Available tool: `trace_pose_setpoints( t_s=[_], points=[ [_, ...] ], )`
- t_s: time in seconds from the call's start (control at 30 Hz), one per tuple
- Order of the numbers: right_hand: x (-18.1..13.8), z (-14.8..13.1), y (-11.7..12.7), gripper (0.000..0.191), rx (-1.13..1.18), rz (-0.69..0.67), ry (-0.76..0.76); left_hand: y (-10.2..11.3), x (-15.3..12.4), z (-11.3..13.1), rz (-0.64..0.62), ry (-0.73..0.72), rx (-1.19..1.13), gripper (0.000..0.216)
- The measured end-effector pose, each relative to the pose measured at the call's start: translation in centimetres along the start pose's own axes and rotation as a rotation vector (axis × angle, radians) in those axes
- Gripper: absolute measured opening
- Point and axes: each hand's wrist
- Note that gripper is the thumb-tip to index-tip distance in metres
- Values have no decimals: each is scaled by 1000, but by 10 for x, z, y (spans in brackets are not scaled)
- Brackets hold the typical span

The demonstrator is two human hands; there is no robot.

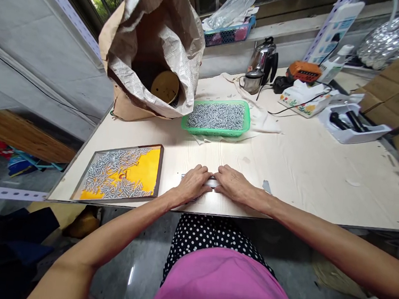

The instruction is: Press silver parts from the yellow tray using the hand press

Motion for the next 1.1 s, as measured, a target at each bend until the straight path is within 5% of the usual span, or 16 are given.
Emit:
trace_pose_setpoints(
  t_s=[0.37, 0.53, 0.73, 0.97, 1.1],
  points=[
    [7, 14, -9, 16, 47, 76, 27, -3, 5, 0, 42, 76, -64, 23],
    [14, 41, -8, 50, 109, 124, 171, -22, -11, 14, 224, 152, -62, 44],
    [39, 57, -11, 26, -12, 147, 98, -58, -37, 48, 352, 38, -169, 53],
    [66, 30, 8, 20, -212, 144, 1, -61, -42, 55, 360, 18, -288, 48],
    [63, -19, 4, 19, -189, 45, 312, -66, -39, 54, 334, 22, -356, 52]
  ],
)
Point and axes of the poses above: each hand's wrist, its own x-axis towards the middle knuckle, its own y-axis out of the back of the hand, z = x × y, and after that the axes turned 2 degrees about y, right-handed
